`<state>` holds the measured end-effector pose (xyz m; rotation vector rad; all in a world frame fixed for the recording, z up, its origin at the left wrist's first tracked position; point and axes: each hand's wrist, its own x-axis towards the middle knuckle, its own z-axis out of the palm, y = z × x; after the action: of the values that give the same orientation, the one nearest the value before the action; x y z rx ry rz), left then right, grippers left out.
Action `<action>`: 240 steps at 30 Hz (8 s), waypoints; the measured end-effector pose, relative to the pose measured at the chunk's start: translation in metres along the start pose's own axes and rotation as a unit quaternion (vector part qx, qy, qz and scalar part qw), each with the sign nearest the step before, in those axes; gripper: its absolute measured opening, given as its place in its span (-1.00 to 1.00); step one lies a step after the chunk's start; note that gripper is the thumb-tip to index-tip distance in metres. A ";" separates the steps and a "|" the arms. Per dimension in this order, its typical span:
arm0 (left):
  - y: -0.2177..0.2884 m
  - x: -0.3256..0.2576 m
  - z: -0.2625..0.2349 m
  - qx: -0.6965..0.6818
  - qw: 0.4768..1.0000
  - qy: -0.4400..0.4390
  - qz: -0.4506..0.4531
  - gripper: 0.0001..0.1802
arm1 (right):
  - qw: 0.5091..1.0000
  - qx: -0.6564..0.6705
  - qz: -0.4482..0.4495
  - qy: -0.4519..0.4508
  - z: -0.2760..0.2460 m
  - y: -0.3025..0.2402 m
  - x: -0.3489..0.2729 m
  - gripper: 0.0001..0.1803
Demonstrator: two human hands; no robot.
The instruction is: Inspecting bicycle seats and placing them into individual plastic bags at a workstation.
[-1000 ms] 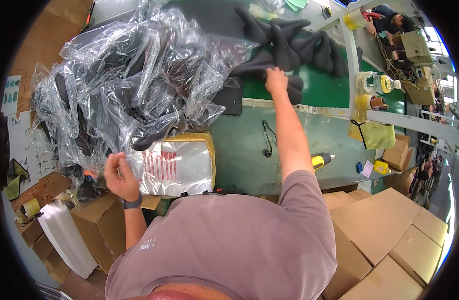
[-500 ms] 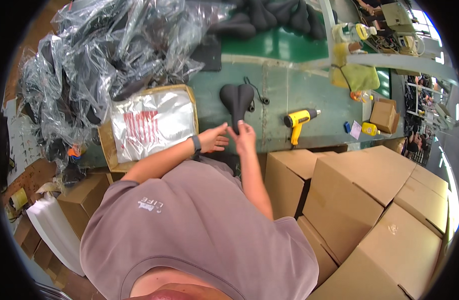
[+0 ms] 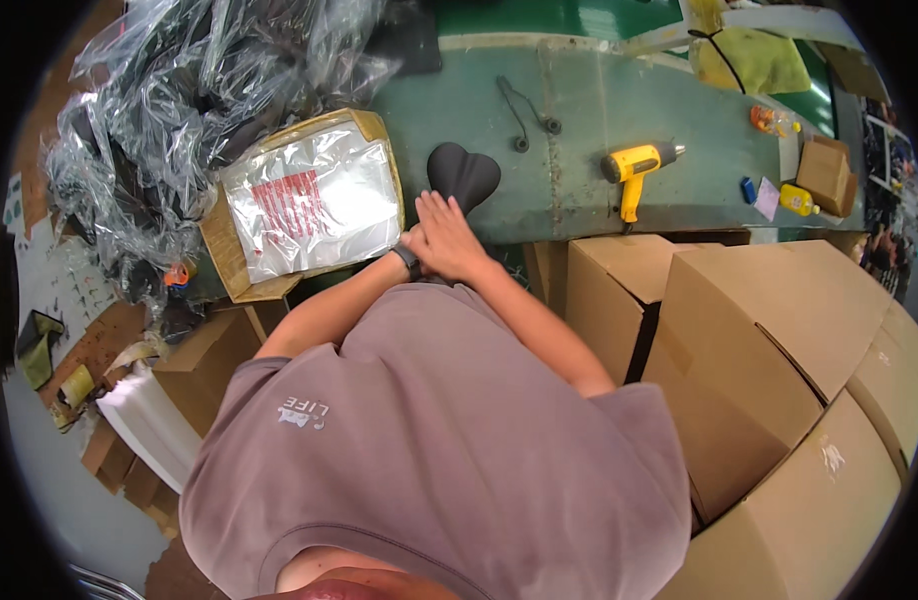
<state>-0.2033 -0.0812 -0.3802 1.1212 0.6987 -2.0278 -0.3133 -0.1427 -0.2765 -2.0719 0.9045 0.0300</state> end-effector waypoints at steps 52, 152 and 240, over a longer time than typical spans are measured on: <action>0.118 -0.032 -0.186 0.322 0.813 0.169 0.454 -0.77 | 0.874 0.423 0.237 0.014 0.017 -0.084 -0.021 -0.33; 0.107 -0.058 -0.120 0.622 0.521 0.311 0.495 -0.75 | 0.673 0.714 0.175 0.081 -0.078 0.023 -0.123 -0.43; 0.075 -0.167 0.039 0.734 0.533 0.202 0.370 -0.44 | 0.692 0.515 0.364 0.352 -0.268 0.249 0.467 0.30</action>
<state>-0.1007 -0.1011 -0.2250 2.2046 -1.5327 -1.1718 -0.1979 -0.7025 -0.4330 -0.5272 1.6486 -0.7339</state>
